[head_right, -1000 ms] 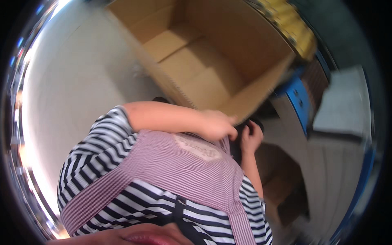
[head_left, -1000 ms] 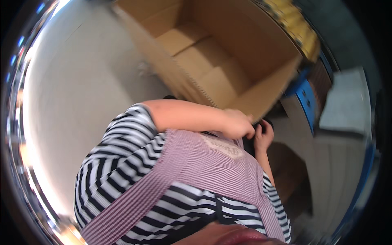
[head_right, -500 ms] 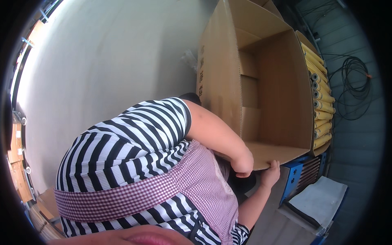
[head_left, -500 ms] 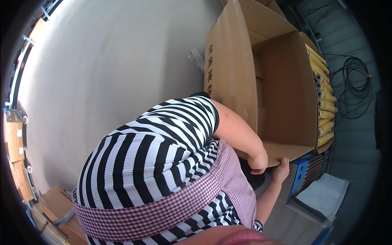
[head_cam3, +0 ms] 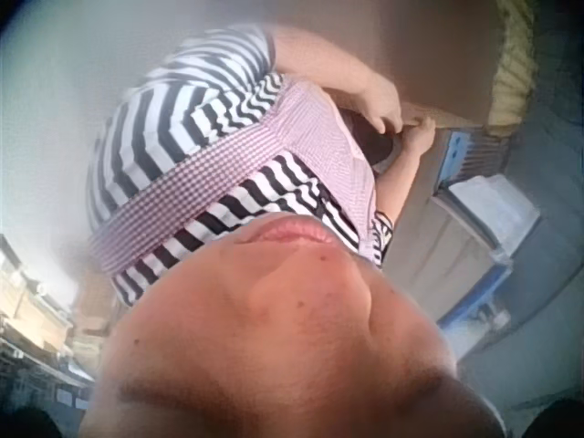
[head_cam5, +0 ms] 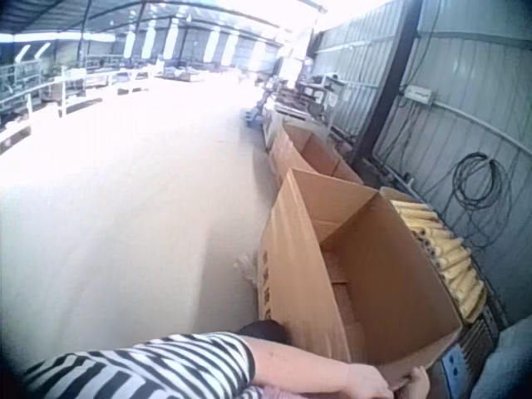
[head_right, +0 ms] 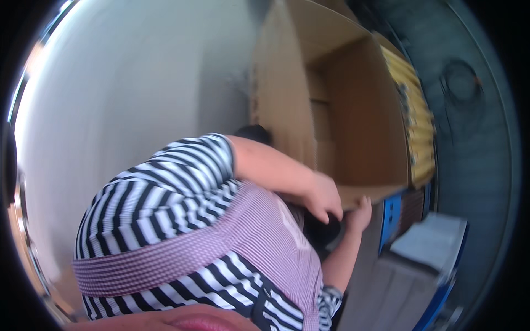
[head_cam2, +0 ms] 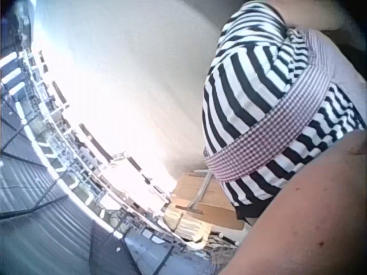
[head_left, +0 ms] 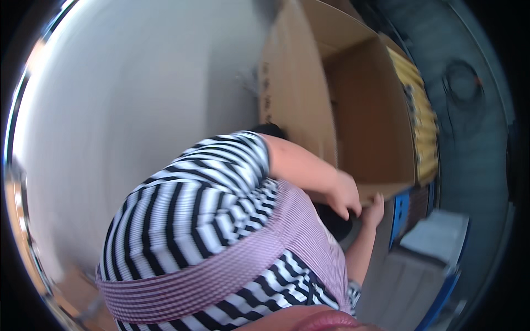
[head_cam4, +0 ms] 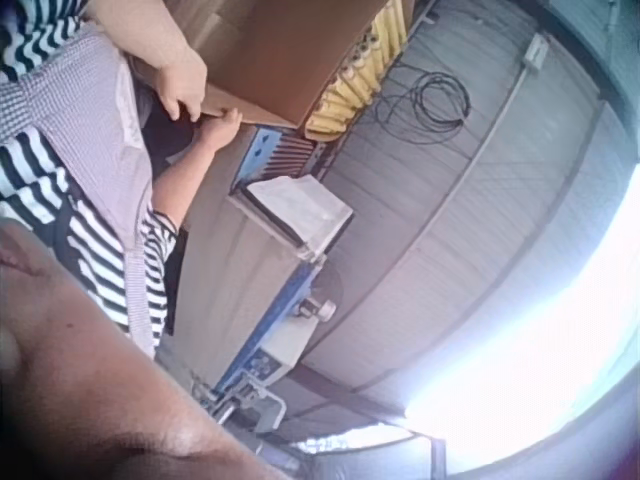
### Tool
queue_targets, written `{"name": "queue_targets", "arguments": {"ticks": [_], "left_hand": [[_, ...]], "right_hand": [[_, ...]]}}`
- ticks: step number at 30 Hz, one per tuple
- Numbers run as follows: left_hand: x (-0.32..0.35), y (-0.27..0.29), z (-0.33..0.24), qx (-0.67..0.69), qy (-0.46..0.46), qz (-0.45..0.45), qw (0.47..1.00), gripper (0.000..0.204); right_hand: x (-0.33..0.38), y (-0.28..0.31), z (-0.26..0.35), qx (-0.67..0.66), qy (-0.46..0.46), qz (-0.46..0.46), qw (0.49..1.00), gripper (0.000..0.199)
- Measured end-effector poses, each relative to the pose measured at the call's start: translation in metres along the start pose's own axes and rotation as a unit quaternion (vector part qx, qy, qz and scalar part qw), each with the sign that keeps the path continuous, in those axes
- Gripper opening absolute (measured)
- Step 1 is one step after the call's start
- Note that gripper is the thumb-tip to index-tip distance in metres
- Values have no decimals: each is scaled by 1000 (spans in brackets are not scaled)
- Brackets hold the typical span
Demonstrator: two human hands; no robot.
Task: The person picks up several wrapped rolls and places them one at a time into a large cardboard box.
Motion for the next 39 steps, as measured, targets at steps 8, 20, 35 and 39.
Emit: {"name": "queue_targets", "arguments": {"ticks": [8, 20, 35, 39], "left_hand": [[116, 28, 100, -242, 267, -248, 899, 31], [93, 30, 97, -204, 242, -183, 931, 29], [106, 24, 95, -220, 258, -214, 916, 27], [103, 28, 96, -210, 260, -184, 924, 29]], "right_hand": [[-17, -31, -7, -1, 22, -89, 996, 24], [-2, -22, -11, -49, 19, -46, 998, 22], [-10, -29, -5, -46, 6, -80, 996, 32], [-13, -26, -3, -45, 8, -76, 996, 31]]}}
Point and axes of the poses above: each hand's wrist, its own x-axis away from the middle knuckle, its own y-axis out of the back of the hand, z = x × y, the point moved 2 cm from there along -x, towards the middle knuckle, and after that the axes turned 10 degrees about z, right-handed, at the moved point
